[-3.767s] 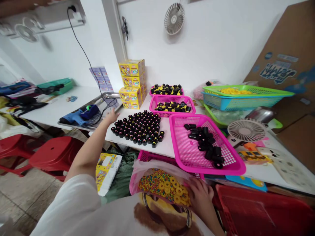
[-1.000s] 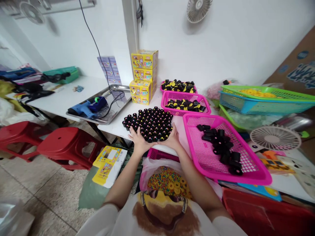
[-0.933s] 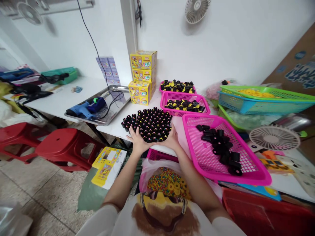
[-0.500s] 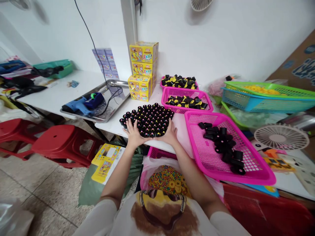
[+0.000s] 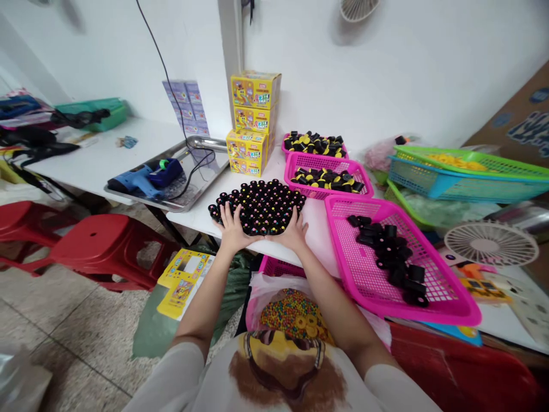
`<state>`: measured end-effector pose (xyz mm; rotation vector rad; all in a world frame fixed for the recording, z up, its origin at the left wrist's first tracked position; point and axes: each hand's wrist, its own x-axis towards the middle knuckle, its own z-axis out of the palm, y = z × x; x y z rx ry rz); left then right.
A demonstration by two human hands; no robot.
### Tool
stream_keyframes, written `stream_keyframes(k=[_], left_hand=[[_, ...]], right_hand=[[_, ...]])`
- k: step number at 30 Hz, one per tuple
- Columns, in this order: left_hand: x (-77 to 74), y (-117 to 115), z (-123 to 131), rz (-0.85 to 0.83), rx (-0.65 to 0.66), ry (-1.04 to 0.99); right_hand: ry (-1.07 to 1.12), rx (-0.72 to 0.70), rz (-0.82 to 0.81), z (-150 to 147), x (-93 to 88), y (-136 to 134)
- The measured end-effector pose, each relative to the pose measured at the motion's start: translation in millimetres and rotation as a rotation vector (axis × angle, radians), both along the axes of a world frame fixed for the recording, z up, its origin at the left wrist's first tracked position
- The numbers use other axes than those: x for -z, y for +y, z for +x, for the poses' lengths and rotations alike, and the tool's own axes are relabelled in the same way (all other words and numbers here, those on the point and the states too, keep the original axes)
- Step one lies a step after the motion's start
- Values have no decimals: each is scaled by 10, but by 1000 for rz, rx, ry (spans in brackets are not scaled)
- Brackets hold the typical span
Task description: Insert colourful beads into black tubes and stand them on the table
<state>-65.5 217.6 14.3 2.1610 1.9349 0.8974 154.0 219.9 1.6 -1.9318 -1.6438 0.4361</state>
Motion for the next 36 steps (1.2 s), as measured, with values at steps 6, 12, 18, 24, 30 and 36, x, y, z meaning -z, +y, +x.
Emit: stream_keyframes(k=[6,12,18,24,30,36], left_hand=[[-31,37,-23,-21,-5,28],[73,57,-80,59,69,-77],[191,225,-396,276,-178,-696],[169,607,-574,224,-385,-894],[130,773,-488,207,-361,-938],[70,829,-573,208,-281,-923]], right_hand=[[-11,31,9,-63,0,25],[-5,0,42,-42,26,-20],[5,13,194,-31,88,-131],[1,66,288,-314,92,-259],[-291,-52,358,-727,-16,-388],[-480,-272,302,-924,-167,-350]])
